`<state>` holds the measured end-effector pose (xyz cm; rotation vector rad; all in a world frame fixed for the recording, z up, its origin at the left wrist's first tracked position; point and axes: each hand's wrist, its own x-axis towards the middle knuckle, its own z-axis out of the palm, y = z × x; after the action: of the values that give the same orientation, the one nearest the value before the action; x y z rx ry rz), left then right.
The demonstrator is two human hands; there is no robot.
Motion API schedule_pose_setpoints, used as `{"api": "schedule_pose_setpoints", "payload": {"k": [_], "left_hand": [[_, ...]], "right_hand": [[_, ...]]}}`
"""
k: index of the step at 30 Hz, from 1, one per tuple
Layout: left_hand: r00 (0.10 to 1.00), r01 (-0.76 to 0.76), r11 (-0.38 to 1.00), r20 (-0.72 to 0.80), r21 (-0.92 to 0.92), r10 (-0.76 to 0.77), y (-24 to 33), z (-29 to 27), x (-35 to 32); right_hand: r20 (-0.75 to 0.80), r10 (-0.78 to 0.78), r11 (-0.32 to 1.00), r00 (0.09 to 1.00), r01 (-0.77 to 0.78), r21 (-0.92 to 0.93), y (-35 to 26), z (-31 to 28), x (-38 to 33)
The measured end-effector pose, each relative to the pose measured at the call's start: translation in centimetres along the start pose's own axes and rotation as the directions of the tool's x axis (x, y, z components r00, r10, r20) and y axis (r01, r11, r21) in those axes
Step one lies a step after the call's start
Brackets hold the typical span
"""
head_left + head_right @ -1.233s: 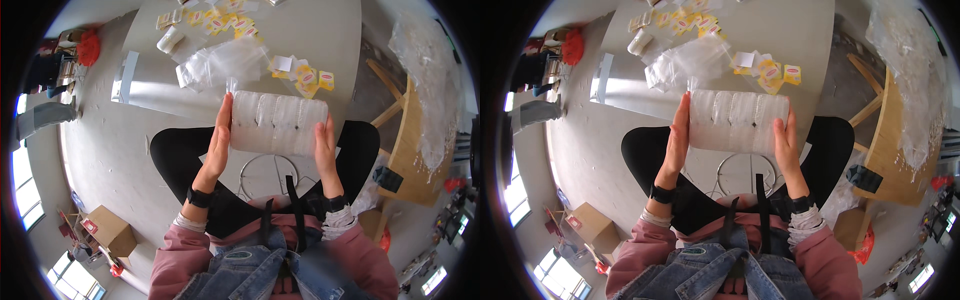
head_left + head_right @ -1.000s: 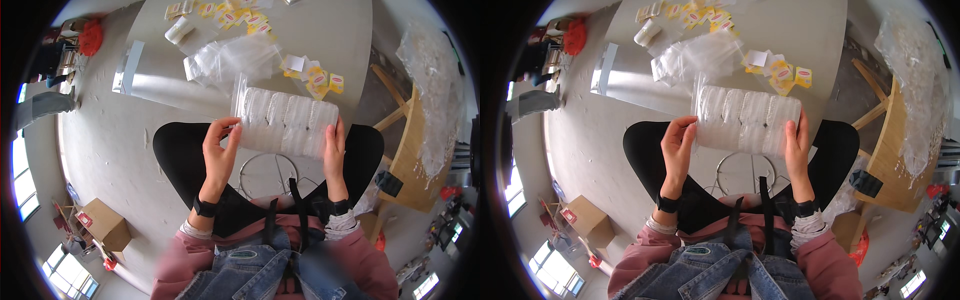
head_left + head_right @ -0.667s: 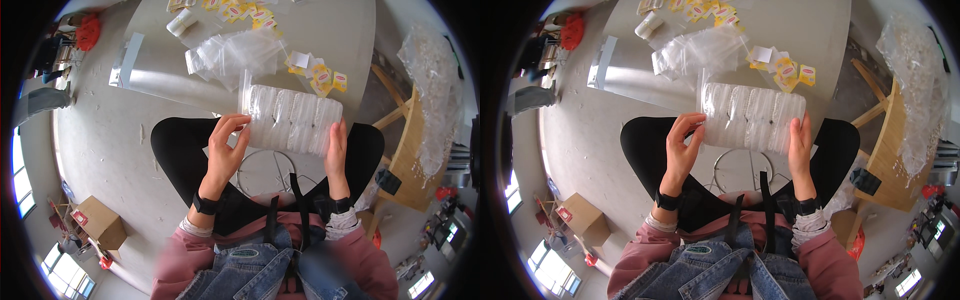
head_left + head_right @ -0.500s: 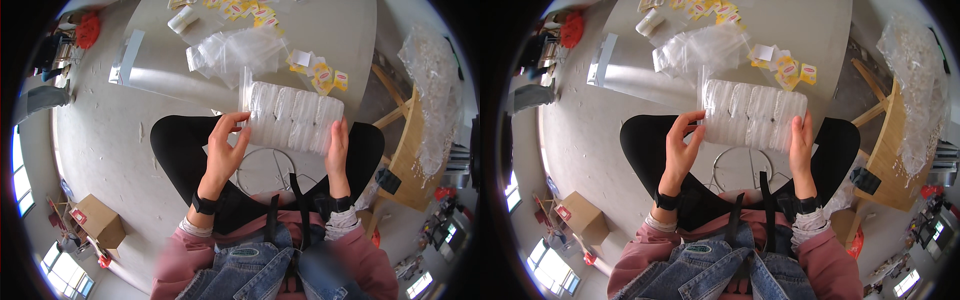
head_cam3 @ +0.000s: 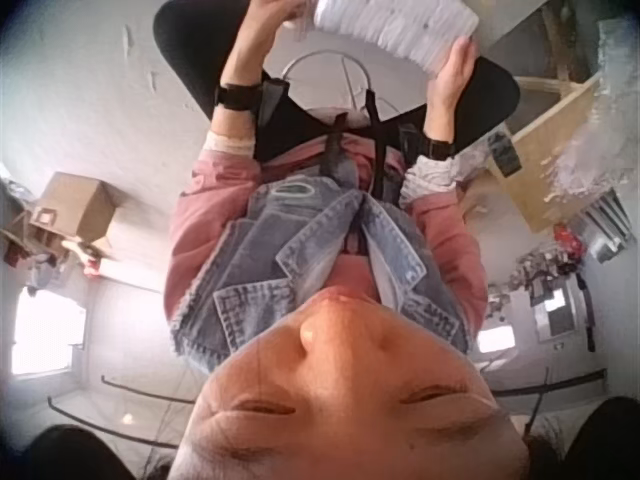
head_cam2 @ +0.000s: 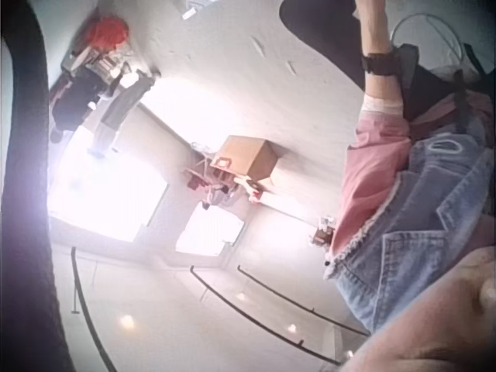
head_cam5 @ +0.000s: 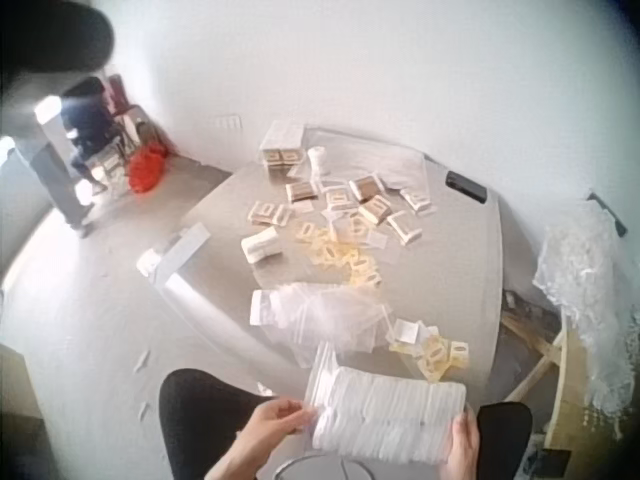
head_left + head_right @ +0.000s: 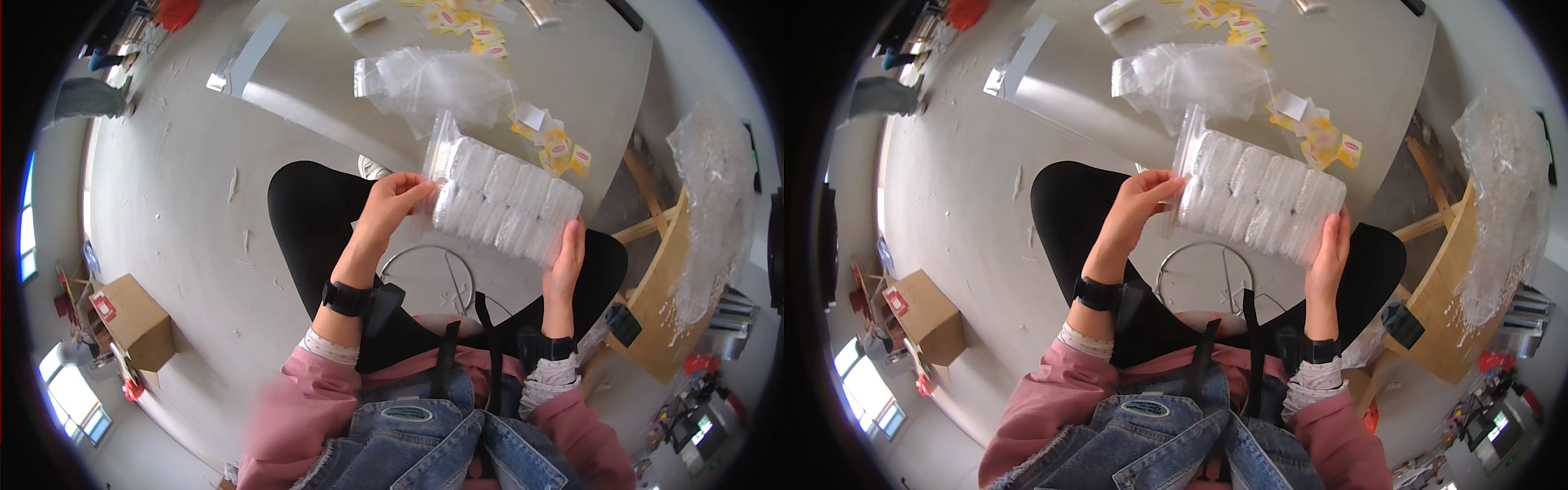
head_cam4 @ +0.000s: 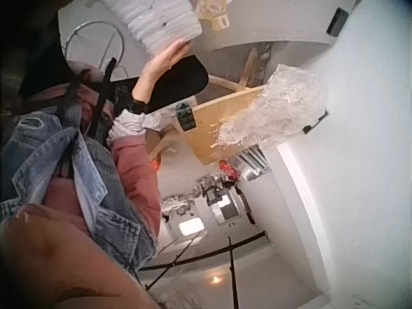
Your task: Packing bundles of cotton swabs into small plastic bags and applying labels.
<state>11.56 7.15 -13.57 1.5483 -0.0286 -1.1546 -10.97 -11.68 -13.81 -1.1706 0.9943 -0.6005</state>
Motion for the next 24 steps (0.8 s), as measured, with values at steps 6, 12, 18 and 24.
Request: {"api": "schedule_pose_setpoints", "payload": {"k": [6, 12, 18, 24], "left_hand": [[0.991, -0.130, 0.991, -0.010, -0.015, 0.130, -0.8, 0.4, -0.7], [0.951, -0.265, 0.941, -0.102, 0.211, 0.291, 3.1, 2.2, -5.8], [0.857, -0.366, 0.851, -0.221, 0.376, 0.466, 4.8, 4.2, -8.1], [0.705, -0.515, 0.629, -0.129, 0.582, 0.697, 5.6, 6.6, -10.5]], "right_hand": [[0.004, 0.068, 0.997, 0.998, -0.069, 0.026, -0.3, -0.3, 0.0], [0.056, 0.120, 0.969, 0.991, -0.129, 0.213, 0.3, -0.9, -0.3], [0.092, 0.130, 0.909, 0.987, -0.155, 0.386, 3.0, -2.0, 0.0], [0.116, 0.153, 0.827, 0.981, -0.191, 0.529, 3.4, -1.6, -0.7]]}}
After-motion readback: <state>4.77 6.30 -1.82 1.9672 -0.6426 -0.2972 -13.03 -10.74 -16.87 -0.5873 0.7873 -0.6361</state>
